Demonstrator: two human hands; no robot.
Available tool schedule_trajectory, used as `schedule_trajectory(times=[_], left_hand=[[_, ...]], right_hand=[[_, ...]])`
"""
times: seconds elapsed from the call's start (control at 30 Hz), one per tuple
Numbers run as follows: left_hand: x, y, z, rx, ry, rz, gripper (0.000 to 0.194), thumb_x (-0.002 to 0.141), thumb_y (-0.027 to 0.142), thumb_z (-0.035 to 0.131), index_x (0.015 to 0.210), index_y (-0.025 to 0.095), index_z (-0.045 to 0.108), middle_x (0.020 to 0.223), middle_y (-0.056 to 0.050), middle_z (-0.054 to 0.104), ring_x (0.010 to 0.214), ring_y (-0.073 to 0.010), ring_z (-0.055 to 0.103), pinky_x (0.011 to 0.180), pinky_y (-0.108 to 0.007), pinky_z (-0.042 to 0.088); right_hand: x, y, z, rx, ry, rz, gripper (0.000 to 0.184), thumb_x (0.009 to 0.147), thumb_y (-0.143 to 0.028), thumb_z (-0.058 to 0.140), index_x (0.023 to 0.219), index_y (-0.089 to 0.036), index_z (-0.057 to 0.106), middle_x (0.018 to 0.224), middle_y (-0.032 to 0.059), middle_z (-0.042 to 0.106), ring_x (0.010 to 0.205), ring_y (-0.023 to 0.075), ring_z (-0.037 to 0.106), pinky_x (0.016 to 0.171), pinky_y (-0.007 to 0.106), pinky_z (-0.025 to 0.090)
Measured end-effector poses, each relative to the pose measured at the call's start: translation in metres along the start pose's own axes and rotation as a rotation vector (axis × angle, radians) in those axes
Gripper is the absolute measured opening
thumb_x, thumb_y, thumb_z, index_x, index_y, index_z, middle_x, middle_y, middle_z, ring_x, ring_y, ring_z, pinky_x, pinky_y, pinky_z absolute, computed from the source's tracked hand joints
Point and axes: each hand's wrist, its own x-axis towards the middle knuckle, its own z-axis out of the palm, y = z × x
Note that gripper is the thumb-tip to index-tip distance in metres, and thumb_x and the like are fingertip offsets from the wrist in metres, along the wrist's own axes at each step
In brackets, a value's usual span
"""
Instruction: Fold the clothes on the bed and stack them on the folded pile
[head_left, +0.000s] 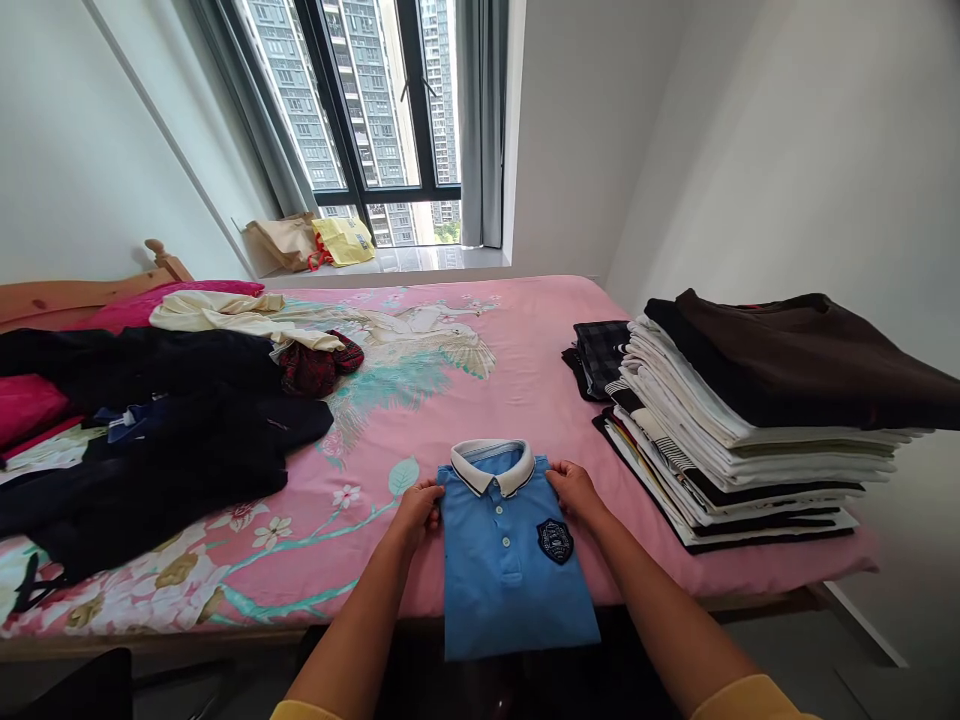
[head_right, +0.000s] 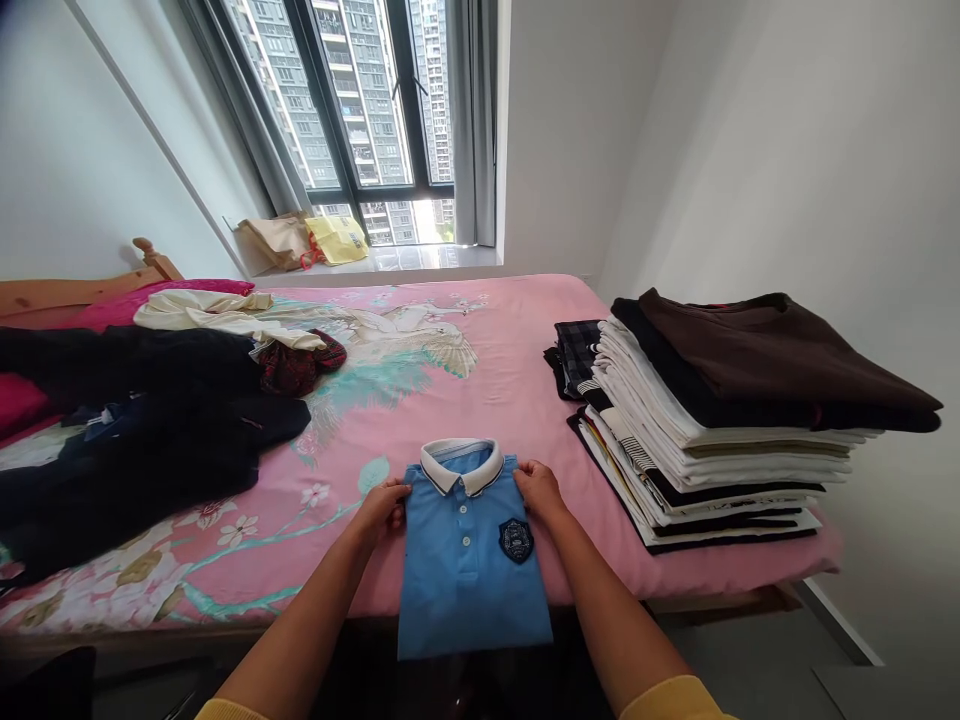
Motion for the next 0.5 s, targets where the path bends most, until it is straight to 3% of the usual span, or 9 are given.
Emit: schedule_trajectory(times=[0.37, 0.5], left_hand=[[0.008, 0.0, 0.001, 0.099, 0.066, 0.032, 0.036, 0.065, 0.052, 0.06, 0.076, 0.019, 0.052, 0.043, 0.011, 0.035, 0.031, -0.0053, 0.034, 0.032, -0.018, 0.021], [0.008, 0.012, 0.002, 0.186, 0.11, 0.074, 0.036, 0.066, 0.049, 0.061, 0.083, 0.018, 0.057, 0.045, 0.009, 0.039, 0.033, -0.0059, 0.034, 0.035, -0.02, 0.023]], right_hand=[[0.011, -0.003, 0.0, -0.142, -0.012, -0.01, 0.026, 0.076, -0.04, 0.053, 0.083, -0.017, 0.062, 0.056, -0.0029, 0.057, 0.041, 0.0096, 0.047, 0.041, 0.021, 0.035], [0.017, -0.013, -0.003, -0.234, 0.036, -0.045, 0.026, 0.075, -0.041, 0.056, 0.082, -0.017, 0.064, 0.075, 0.0024, 0.066, 0.065, 0.0141, 0.059, 0.057, 0.023, 0.041]])
